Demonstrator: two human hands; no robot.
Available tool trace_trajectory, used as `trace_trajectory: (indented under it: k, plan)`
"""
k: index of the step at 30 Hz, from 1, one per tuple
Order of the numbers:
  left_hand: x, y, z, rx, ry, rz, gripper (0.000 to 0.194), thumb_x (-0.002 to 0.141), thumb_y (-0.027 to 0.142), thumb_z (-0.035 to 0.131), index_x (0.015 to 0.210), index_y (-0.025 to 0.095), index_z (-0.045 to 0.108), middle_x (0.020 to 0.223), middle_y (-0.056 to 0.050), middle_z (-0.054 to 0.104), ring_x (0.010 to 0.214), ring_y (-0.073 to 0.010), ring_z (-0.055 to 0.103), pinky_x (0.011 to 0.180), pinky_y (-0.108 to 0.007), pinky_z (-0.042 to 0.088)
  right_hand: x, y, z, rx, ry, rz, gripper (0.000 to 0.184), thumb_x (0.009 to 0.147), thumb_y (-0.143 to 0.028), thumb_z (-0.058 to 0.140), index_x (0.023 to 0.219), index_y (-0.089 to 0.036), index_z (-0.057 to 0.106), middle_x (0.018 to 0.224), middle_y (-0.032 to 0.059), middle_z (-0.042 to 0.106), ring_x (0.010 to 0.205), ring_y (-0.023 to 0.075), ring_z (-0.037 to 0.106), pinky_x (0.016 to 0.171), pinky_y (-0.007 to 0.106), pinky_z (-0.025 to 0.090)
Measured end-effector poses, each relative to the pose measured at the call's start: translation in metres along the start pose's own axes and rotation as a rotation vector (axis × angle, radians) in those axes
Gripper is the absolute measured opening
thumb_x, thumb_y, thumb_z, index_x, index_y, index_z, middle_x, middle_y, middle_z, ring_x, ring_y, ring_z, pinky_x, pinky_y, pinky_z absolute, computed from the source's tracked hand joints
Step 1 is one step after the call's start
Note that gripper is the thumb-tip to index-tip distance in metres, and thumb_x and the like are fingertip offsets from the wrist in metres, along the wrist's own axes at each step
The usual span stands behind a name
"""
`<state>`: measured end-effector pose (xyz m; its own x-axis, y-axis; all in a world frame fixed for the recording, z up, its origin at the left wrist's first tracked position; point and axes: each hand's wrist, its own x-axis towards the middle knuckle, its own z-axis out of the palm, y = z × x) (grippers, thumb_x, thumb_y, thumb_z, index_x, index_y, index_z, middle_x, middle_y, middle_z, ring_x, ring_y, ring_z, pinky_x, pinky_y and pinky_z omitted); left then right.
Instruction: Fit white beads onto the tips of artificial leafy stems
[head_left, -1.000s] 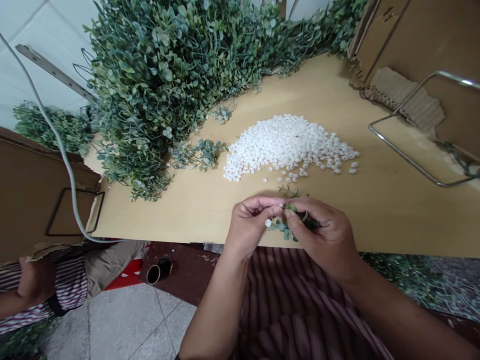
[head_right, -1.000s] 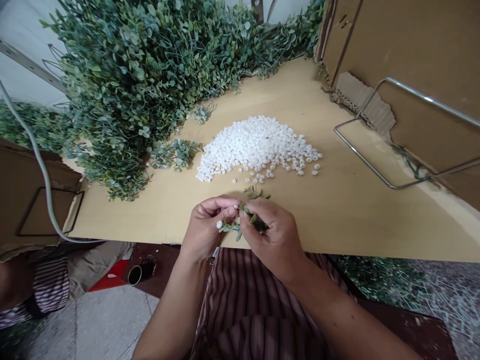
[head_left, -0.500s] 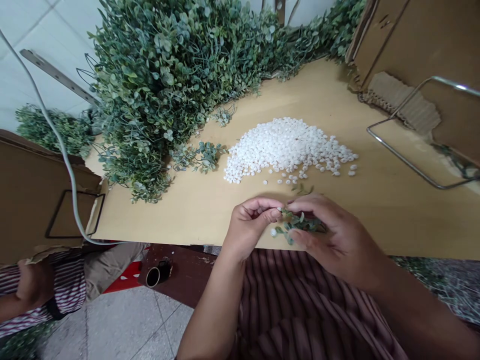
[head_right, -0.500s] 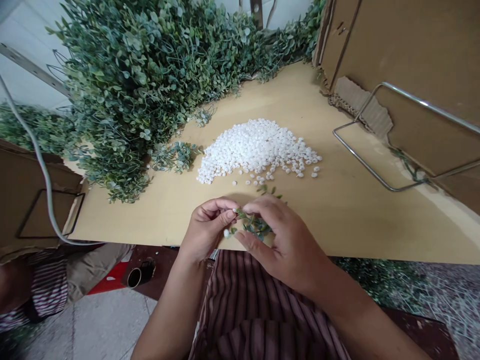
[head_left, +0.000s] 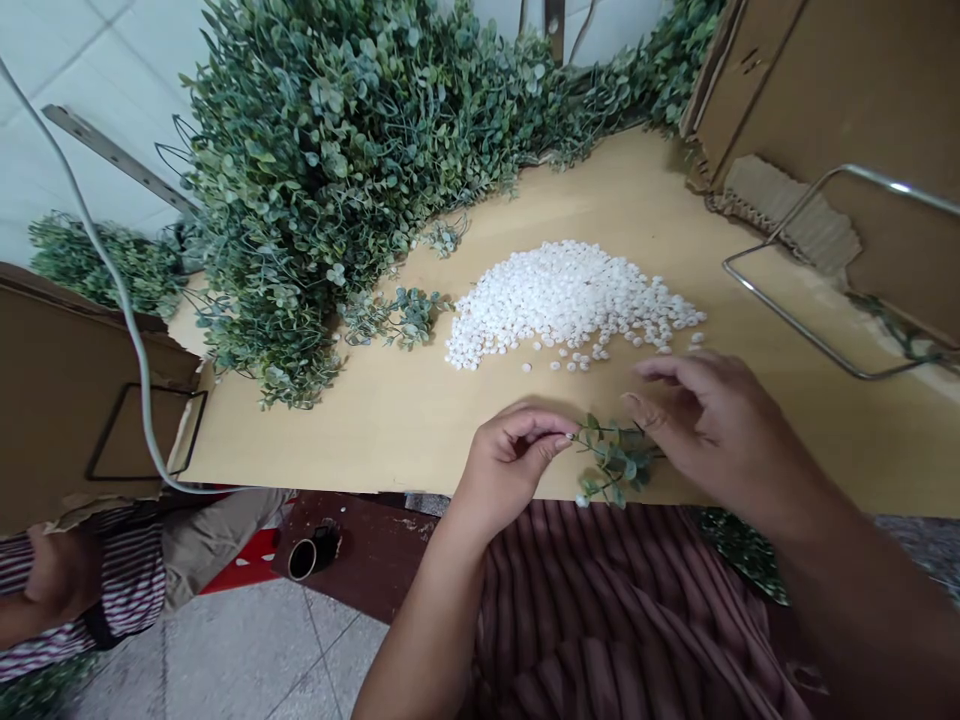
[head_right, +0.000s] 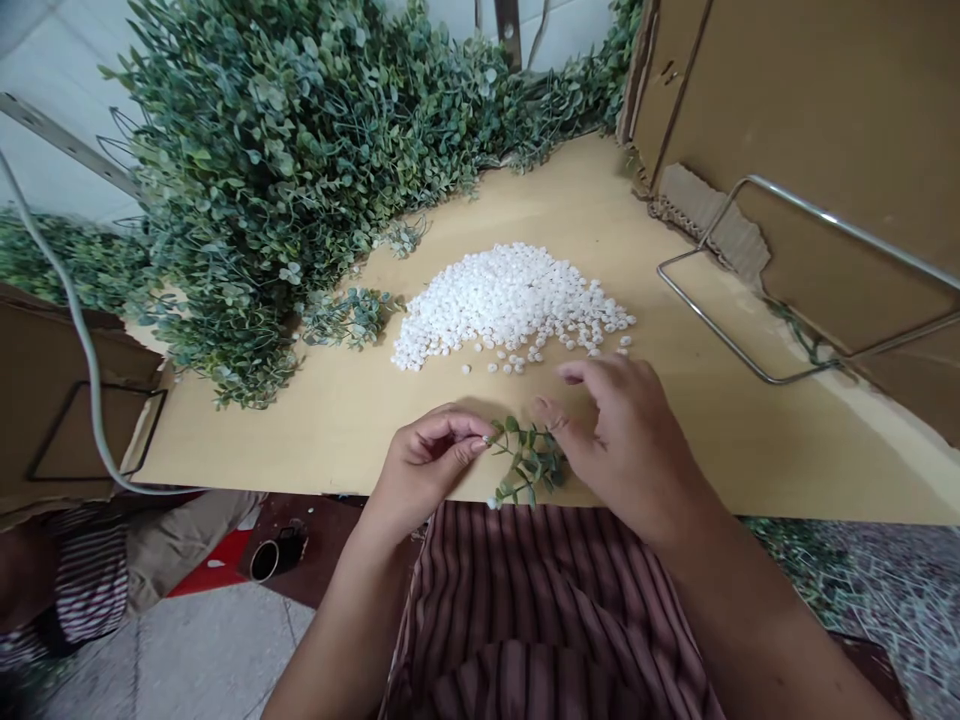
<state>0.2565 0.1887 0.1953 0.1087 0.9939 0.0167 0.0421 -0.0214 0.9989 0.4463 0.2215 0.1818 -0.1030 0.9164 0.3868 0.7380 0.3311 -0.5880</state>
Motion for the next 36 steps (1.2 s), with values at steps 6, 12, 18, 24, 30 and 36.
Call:
trace_trajectory:
  k: [6, 12, 18, 24, 30, 36]
  plan:
    - [0.001, -0.003, 0.000, 0.050, 0.009, 0.039, 0.006, 0.078, 0.014, 0.063, 0.076, 0.014, 0.068, 0.078, -0.004, 0.062, 0.074, -0.0112, 0.060, 0.071, -0.023, 0.050, 0.001, -0.014, -0.008, 0.261, -0.382, -0.009, 0.044, 0.086, -0.056, 0.041, 0.090, -0.020, 0.066, 0.091, 0.0029, 0.066, 0.085, 0.0122, 0.060, 0.074, 0.025, 0.044]
    - [-0.003, -0.002, -0.002, 0.157, -0.011, 0.113, 0.007, 0.080, 0.013, 0.061, 0.076, 0.014, 0.068, 0.078, -0.005, 0.063, 0.076, -0.0123, 0.060, 0.070, -0.023, 0.050, 0.004, -0.016, -0.009, 0.129, -0.479, -0.001, 0.018, 0.079, -0.032, 0.056, 0.081, -0.018, 0.067, 0.079, 0.0020, 0.063, 0.076, 0.0101, 0.055, 0.069, 0.022, 0.038]
    - [-0.005, 0.000, -0.005, 0.272, -0.063, 0.175, 0.010, 0.082, 0.013, 0.059, 0.079, 0.014, 0.068, 0.080, -0.006, 0.065, 0.076, -0.0124, 0.061, 0.067, -0.022, 0.049, 0.000, -0.011, -0.002, 0.060, -0.418, -0.099, 0.016, 0.081, -0.022, 0.051, 0.072, -0.016, 0.062, 0.073, 0.0020, 0.058, 0.074, 0.0087, 0.050, 0.068, 0.021, 0.035]
    - [0.027, -0.002, -0.021, 0.663, 0.144, 0.206, 0.017, 0.082, 0.013, 0.059, 0.094, 0.016, 0.070, 0.093, -0.008, 0.068, 0.089, -0.0169, 0.063, 0.081, -0.030, 0.050, 0.007, -0.017, -0.002, 0.180, -0.416, 0.035, 0.020, 0.082, -0.022, 0.044, 0.076, -0.014, 0.061, 0.079, 0.0037, 0.062, 0.079, 0.0097, 0.055, 0.072, 0.021, 0.039]
    - [0.053, -0.003, -0.018, 0.969, 0.183, 0.085, 0.017, 0.078, 0.009, 0.060, 0.087, 0.017, 0.072, 0.090, -0.006, 0.067, 0.084, -0.0192, 0.062, 0.078, -0.033, 0.048, 0.008, -0.020, 0.001, 0.277, -0.384, 0.117, 0.027, 0.082, -0.034, 0.045, 0.075, -0.013, 0.060, 0.077, 0.0044, 0.061, 0.072, 0.0086, 0.054, 0.065, 0.019, 0.040]
    - [0.042, -0.003, -0.018, 0.444, 0.219, -0.004, 0.008, 0.077, 0.016, 0.063, 0.080, 0.015, 0.070, 0.083, -0.005, 0.069, 0.077, -0.0137, 0.061, 0.075, -0.027, 0.047, 0.009, -0.020, 0.006, 0.352, -0.377, 0.144, 0.025, 0.079, -0.032, 0.051, 0.071, -0.012, 0.063, 0.071, 0.0034, 0.061, 0.067, 0.0070, 0.053, 0.061, 0.016, 0.039]
